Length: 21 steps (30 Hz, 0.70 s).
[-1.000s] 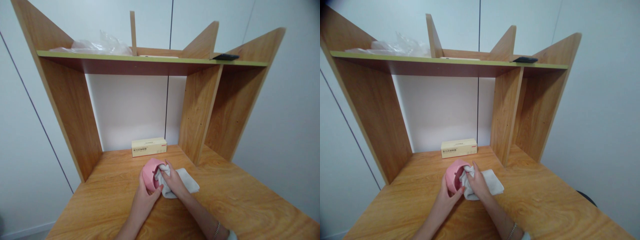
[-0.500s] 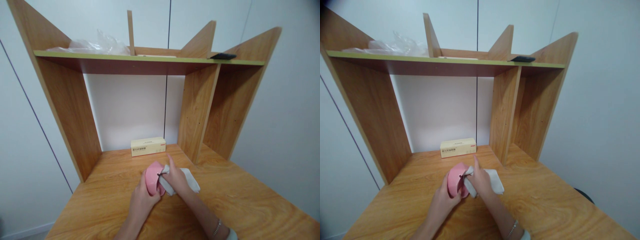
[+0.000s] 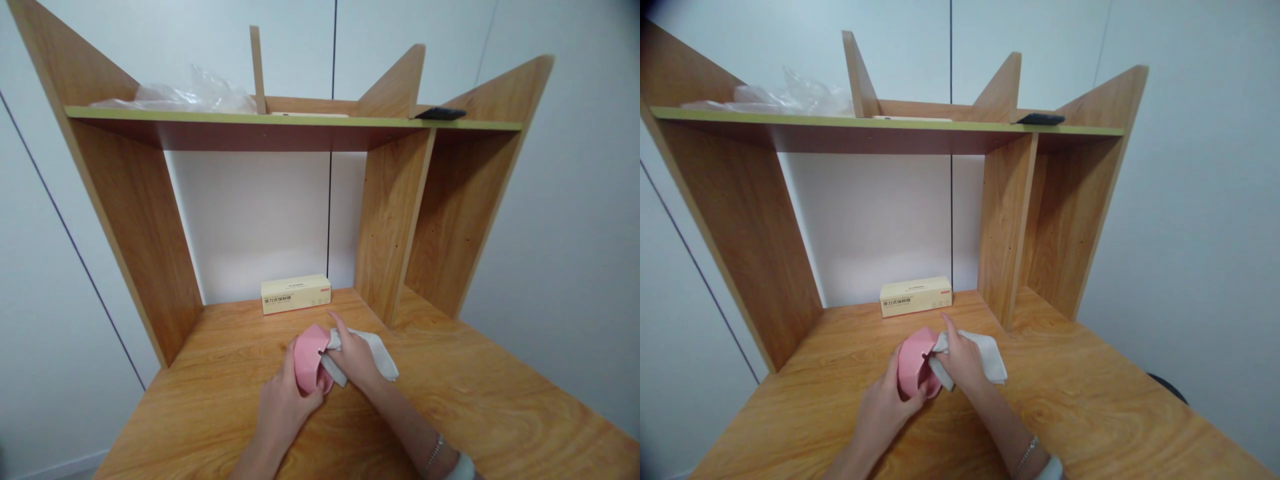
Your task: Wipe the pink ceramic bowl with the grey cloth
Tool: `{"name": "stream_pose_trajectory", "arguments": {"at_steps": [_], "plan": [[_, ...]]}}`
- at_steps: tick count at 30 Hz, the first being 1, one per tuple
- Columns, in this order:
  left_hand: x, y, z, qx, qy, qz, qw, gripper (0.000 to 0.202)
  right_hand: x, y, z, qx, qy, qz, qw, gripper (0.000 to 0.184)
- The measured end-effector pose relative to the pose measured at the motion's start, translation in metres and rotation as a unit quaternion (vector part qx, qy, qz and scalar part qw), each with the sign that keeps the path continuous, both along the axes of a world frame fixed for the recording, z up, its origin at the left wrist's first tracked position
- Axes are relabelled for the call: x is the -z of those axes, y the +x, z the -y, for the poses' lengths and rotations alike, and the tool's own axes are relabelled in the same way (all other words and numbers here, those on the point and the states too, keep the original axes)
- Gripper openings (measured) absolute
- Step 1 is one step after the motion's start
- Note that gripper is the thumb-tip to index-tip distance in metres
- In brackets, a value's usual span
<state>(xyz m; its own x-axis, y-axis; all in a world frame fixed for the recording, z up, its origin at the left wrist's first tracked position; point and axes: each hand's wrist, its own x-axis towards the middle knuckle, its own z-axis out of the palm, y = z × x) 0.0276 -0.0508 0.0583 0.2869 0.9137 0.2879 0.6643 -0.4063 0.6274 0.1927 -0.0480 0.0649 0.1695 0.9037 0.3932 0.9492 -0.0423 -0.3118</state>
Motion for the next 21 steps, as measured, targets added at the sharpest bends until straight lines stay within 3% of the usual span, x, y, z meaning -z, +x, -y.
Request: {"name": "stream_pose_trajectory", "arguments": {"at_steps": [4,9,12,14,18,21], "plan": [[0.006,-0.005,-0.008,0.009,-0.036,0.085,0.996,0.068,0.008,0.001,-0.002,-0.034,0.0,-0.024,0.999,0.069],[0.02,-0.001,-0.018,0.051,-0.038,0.271,0.96,0.074,0.024,-0.007,-0.012,-0.034,0.05,-0.224,0.973,0.063],[0.027,0.003,-0.021,0.074,-0.037,0.29,0.953,0.072,0.028,-0.011,-0.016,-0.065,0.072,-0.291,0.952,0.059],[0.028,0.003,-0.021,0.067,-0.045,0.273,0.959,0.067,0.023,-0.013,-0.014,-0.046,0.041,-0.263,0.963,0.06],[0.018,-0.001,-0.018,0.037,-0.035,0.19,0.98,0.063,0.004,-0.012,-0.002,0.046,-0.003,-0.073,0.996,0.066],[0.007,-0.002,-0.01,0.017,-0.034,0.108,0.993,0.063,-0.006,-0.01,0.004,0.02,0.025,0.028,0.999,0.068]]}}
